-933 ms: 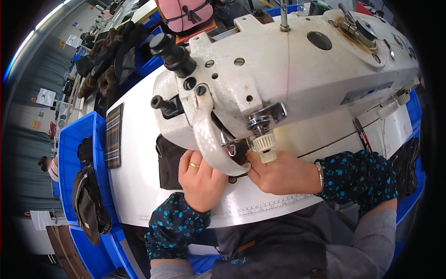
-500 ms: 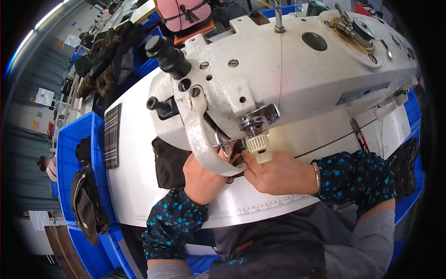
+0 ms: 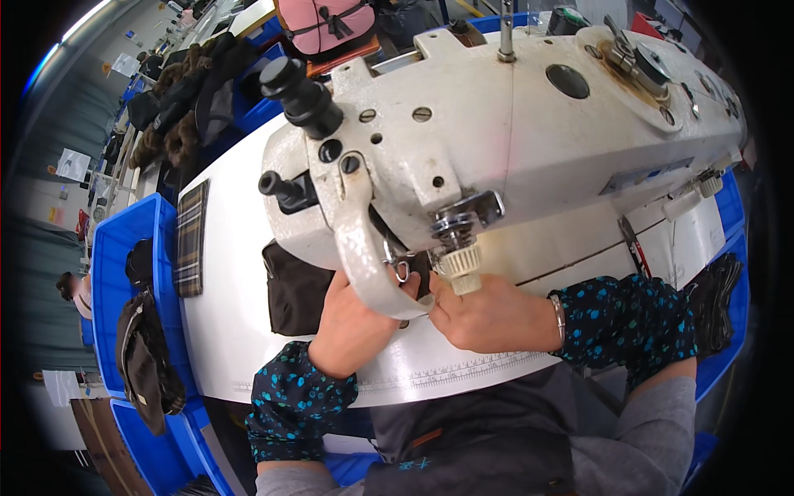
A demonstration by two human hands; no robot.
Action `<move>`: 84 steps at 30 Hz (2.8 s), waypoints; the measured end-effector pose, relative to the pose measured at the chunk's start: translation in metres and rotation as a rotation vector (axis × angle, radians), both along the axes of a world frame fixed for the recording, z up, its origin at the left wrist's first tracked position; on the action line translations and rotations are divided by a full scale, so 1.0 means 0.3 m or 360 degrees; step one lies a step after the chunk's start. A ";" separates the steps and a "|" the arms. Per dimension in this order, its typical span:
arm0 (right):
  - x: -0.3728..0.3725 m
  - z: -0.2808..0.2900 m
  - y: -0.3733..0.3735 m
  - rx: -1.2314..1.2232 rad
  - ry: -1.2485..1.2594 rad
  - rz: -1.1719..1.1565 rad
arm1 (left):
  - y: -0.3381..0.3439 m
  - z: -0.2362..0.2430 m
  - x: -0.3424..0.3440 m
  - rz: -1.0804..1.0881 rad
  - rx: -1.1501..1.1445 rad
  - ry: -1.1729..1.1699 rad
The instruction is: Sew a piece of plaid fabric onto a brown bag component using an industrial sewing machine.
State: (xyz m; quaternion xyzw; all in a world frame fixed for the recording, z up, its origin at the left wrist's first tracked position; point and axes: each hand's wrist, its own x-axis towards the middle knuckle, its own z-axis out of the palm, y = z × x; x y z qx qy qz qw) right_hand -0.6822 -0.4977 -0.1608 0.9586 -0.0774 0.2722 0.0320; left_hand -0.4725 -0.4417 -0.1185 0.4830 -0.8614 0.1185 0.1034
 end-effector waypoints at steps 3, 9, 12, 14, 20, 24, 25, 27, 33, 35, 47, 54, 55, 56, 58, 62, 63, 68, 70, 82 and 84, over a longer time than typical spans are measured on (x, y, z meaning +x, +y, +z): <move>-0.010 0.030 0.018 -0.0048 0.0099 -0.0002 | -0.007 -0.003 -0.005 -0.0002 -0.0073 0.0109; -0.010 0.025 0.030 -0.0073 0.0086 0.0041 | 0.009 -0.037 -0.009 0.0053 0.0260 0.0407; -0.009 0.019 0.034 -0.0058 0.0114 0.0048 | 0.011 -0.019 -0.021 0.0074 0.0163 0.0373; -0.013 0.030 0.035 -0.0057 0.0131 0.0052 | 0.008 -0.013 -0.021 0.0068 0.0211 0.0297; -0.012 0.015 0.034 -0.0078 0.0125 0.0023 | -0.007 -0.024 -0.012 0.0116 0.0259 0.0257; -0.010 0.030 0.024 -0.0110 0.0212 -0.0035 | -0.035 -0.043 0.006 0.0105 0.0252 0.0355; -0.011 0.039 0.021 -0.0111 0.0213 -0.0033 | -0.043 -0.051 0.012 0.0122 0.0270 0.0381; -0.013 0.053 0.018 -0.0042 0.0243 -0.0054 | -0.040 -0.061 0.017 0.0144 0.0287 0.0406; -0.022 0.048 0.007 0.0043 0.0222 -0.0003 | -0.012 -0.061 0.005 0.0166 0.0041 0.0342; -0.024 0.050 0.013 0.0055 0.0220 0.0019 | -0.003 -0.032 0.005 0.0241 -0.0048 0.0280; -0.026 0.051 0.028 0.0006 0.0202 0.0108 | 0.015 -0.027 -0.017 0.0013 0.0055 0.0383; -0.022 0.047 0.041 -0.0022 0.0131 0.0021 | 0.018 -0.043 0.008 0.0047 0.0251 0.0404; -0.023 0.045 0.041 -0.0022 0.0132 0.0019 | 0.016 -0.042 0.008 0.0046 0.0251 0.0405; -0.024 0.042 0.042 -0.0018 0.0136 0.0014 | 0.014 -0.039 0.007 0.0025 0.0250 0.0406; -0.025 0.040 0.044 -0.0014 0.0138 0.0011 | 0.010 -0.038 0.009 0.0007 0.0249 0.0404; -0.027 0.036 0.034 0.0008 0.0174 0.0057 | -0.001 -0.037 0.010 -0.0013 0.0272 0.0429; -0.029 0.034 0.030 0.0035 0.0174 0.0112 | -0.004 -0.036 0.006 -0.0036 0.0264 0.0458; -0.024 0.047 0.029 -0.0018 0.0168 0.0037 | -0.007 -0.023 -0.002 0.0003 0.0263 0.0430; -0.020 0.048 0.017 -0.0066 0.0197 -0.0016 | -0.024 -0.030 0.002 0.0017 0.0217 0.0419; -0.014 0.025 -0.017 0.0069 0.0149 -0.0074 | -0.050 -0.070 0.021 0.0144 0.0095 0.0348; -0.014 0.018 -0.020 0.0133 0.0104 -0.0022 | -0.041 -0.067 0.017 0.0196 0.0110 0.0323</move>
